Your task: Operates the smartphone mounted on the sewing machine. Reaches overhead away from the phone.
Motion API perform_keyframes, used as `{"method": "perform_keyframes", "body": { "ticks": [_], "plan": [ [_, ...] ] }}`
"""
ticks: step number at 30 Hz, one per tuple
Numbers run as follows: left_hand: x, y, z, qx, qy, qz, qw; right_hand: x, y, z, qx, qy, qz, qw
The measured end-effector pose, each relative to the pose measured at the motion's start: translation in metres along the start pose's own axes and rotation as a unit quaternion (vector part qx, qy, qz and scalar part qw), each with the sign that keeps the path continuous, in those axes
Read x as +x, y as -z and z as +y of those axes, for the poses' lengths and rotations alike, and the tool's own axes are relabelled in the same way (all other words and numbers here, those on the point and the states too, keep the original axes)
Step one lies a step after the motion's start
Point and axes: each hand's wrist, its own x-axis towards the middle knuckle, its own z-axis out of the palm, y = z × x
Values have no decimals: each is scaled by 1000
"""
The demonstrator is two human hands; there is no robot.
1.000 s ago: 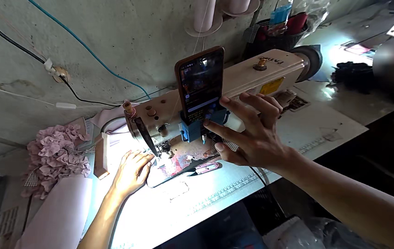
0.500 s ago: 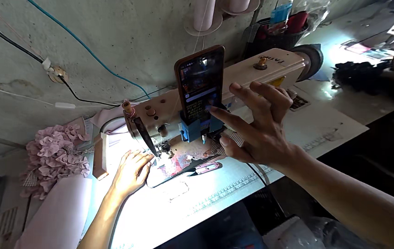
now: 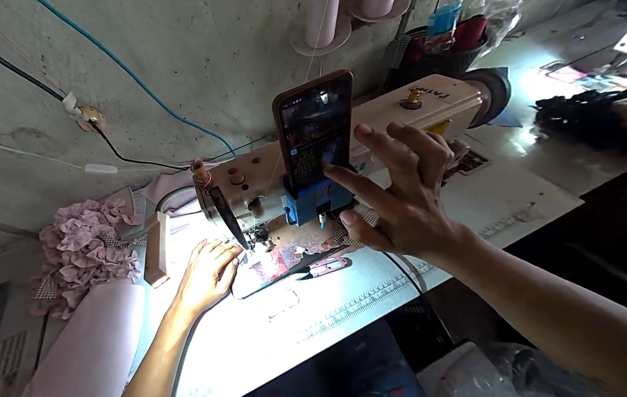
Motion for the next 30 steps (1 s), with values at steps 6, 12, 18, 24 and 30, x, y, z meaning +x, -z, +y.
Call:
{"method": "perform_keyframes", "body": {
  "ticks": [6,12,18,24,30],
  "plan": [
    [-1,0,0,-2,2,-1,1000,-1,6,2,4,-5,11,1000],
    [-1,-1,-1,-4,5,-2,1000,-12,2,-5,2,17,5,1000],
    [0,0,0,-3,7,-6,1000,-3,-3,-3,7,5,-8,1000],
    [-1,-1,-1,-7,5,-2,1000,4,4,-3,1,-13,5,1000],
    [0,1,0,-2,7,-7,1000,-11,-1,-4,0,24,-3,1000]
  ]
}}
